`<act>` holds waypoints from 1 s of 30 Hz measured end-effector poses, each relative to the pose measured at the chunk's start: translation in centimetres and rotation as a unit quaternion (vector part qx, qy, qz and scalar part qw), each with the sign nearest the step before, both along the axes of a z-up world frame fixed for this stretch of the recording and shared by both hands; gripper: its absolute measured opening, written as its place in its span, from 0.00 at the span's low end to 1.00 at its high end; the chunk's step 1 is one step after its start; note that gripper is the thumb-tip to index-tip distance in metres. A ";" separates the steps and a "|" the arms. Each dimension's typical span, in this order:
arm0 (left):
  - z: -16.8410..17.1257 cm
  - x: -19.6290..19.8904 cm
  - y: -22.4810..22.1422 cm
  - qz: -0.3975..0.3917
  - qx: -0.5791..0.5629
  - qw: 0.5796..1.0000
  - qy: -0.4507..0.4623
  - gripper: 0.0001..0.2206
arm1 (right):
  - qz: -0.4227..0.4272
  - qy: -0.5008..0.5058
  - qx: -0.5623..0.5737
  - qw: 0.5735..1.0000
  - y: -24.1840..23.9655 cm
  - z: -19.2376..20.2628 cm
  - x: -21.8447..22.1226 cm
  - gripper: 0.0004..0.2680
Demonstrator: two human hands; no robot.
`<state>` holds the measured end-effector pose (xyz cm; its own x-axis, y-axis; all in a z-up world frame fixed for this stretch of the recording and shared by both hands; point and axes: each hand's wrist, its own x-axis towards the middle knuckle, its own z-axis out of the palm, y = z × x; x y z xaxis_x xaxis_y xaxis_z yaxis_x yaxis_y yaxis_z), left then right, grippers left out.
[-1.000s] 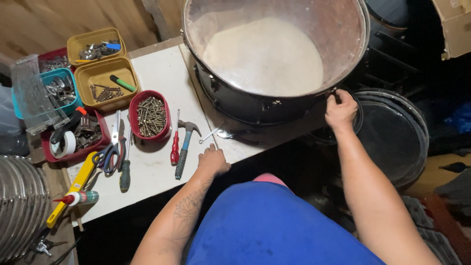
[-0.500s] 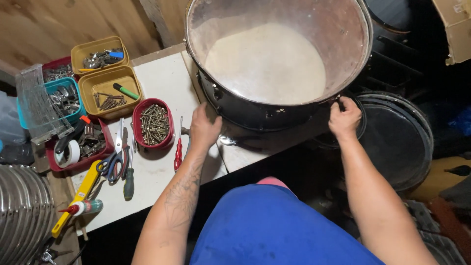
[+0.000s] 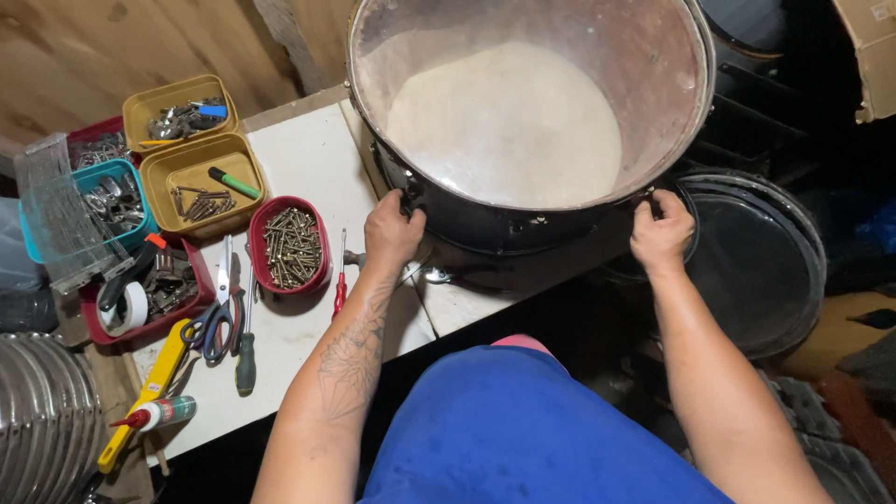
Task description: Repairing a drum by adjusting the rim and tension rods using pliers and manual manipulation
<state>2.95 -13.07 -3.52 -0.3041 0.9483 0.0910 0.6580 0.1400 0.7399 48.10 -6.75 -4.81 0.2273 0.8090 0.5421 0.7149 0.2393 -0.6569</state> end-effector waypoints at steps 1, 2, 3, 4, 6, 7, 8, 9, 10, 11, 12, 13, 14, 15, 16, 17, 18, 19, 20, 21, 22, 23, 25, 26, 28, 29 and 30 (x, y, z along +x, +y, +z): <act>-0.1 -0.1 0.1 0.001 0.000 1.000 0.000 0.25 | 0.001 0.000 0.000 1.000 0.0 0.0 0.0 0.04; -0.2 -0.1 0.2 -0.001 0.003 1.000 -0.001 0.25 | -0.001 -0.003 -0.003 1.000 -0.1 -0.1 0.0 0.04; -0.2 -0.1 0.3 -0.003 0.007 1.000 -0.002 0.25 | -0.003 -0.005 -0.006 1.000 -0.1 -0.1 0.1 0.04; -0.1 -0.2 0.4 -0.002 0.007 1.000 -0.002 0.25 | -0.003 -0.005 -0.006 1.000 -0.1 -0.2 0.2 0.04; 0.1 -0.3 0.6 -0.013 0.028 1.000 0.004 0.20 | -0.002 -0.017 0.008 1.000 0.0 -0.4 0.4 0.04; -0.1 -0.5 0.8 -0.013 0.028 1.000 0.004 0.20 | -0.002 -0.017 0.008 1.000 -0.1 -0.3 0.3 0.04; -0.4 -0.7 1.0 -0.012 0.038 0.999 0.010 0.18 | -0.003 -0.013 0.011 1.000 -0.1 -0.1 0.2 0.05; -0.6 -0.8 1.1 -0.012 0.047 0.999 0.016 0.15 | -0.003 -0.008 0.013 1.000 -0.2 -0.1 0.0 0.05; -0.6 -0.8 1.2 -0.012 0.047 0.999 0.016 0.15 | -0.003 -0.008 0.013 1.000 -0.2 -0.1 0.1 0.05; -0.6 -0.8 1.2 -0.012 0.052 0.998 0.029 0.13 | -0.006 -0.016 0.012 1.000 -0.2 -0.1 0.2 0.05; -0.5 -0.9 1.2 -0.012 0.057 0.997 0.041 0.12 | -0.009 -0.023 0.011 1.000 -0.2 -0.1 0.2 0.05; -0.5 -0.8 1.3 -0.010 0.057 0.997 0.042 0.12 | -0.006 -0.022 0.011 1.000 0.0 -0.5 0.6 0.05; -0.5 -0.8 1.4 -0.013 0.078 0.995 0.056 0.10 | -0.013 -0.041 0.017 0.999 0.2 -0.8 0.9 0.05; -0.5 -1.0 1.2 -0.013 0.098 0.993 0.072 0.09 | -0.016 -0.059 0.022 0.998 0.5 -1.3 0.9 0.06; -0.8 -0.6 1.4 -0.007 0.098 0.992 0.074 0.09 | -0.010 -0.057 0.023 0.998 0.8 -1.5 1.2 0.06; -1.2 -0.3 1.5 -0.001 0.088 0.993 0.072 0.09 | 0.007 -0.047 0.028 0.999 1.2 -1.7 1.5 0.07; -1.5 0.0 1.7 0.006 0.078 0.994 0.071 0.10 | 0.025 -0.036 0.033 0.999 1.7 -2.0 1.8 0.10; -1.9 0.4 1.8 0.012 0.078 0.994 0.072 0.10 | 0.031 -0.035 0.033 0.998 2.2 -2.0 2.3 0.10; -2.2 0.8 1.9 0.009 0.119 0.987 0.109 0.10 | 0.021 -0.052 0.029 0.998 2.8 -2.1 2.8 0.10; -2.5 1.2 2.2 0.005 0.159 0.977 0.144 0.10 | 0.010 -0.070 0.026 0.997 3.5 -2.1 3.4 0.11; -1.9 1.7 1.9 0.010 0.159 0.976 0.146 0.10 | 0.016 -0.069 0.027 0.997 4.0 -2.0 3.7 0.11; -1.3 2.3 1.5 -0.006 0.110 0.985 0.134 0.10 | -0.001 -0.065 0.006 0.998 4.5 -1.9 4.1 0.10; -0.7 3.2 1.0 -0.018 0.061 0.991 0.120 0.12 | -0.014 -0.061 -0.015 0.998 5.1 -1.6 4.4 0.10; -0.7 3.5 0.8 -0.018 0.085 0.989 0.117 0.12 | -0.025 -0.059 -0.012 0.998 5.4 -1.4 4.5 0.09; -1.2 4.1 0.6 -0.014 0.109 0.987 0.113 0.12 | -0.032 -0.059 -0.009 0.998 6.0 -1.2 4.9 0.08; -1.7 4.3 0.6 -0.016 0.126 0.983 0.133 0.12 | -0.036 -0.082 -0.011 0.996 6.3 -1.4 5.3 0.09; -2.3 4.5 0.5 -0.018 0.142 0.978 0.153 0.12 | -0.040 -0.104 -0.012 0.994 6.6 -1.5 5.7 0.10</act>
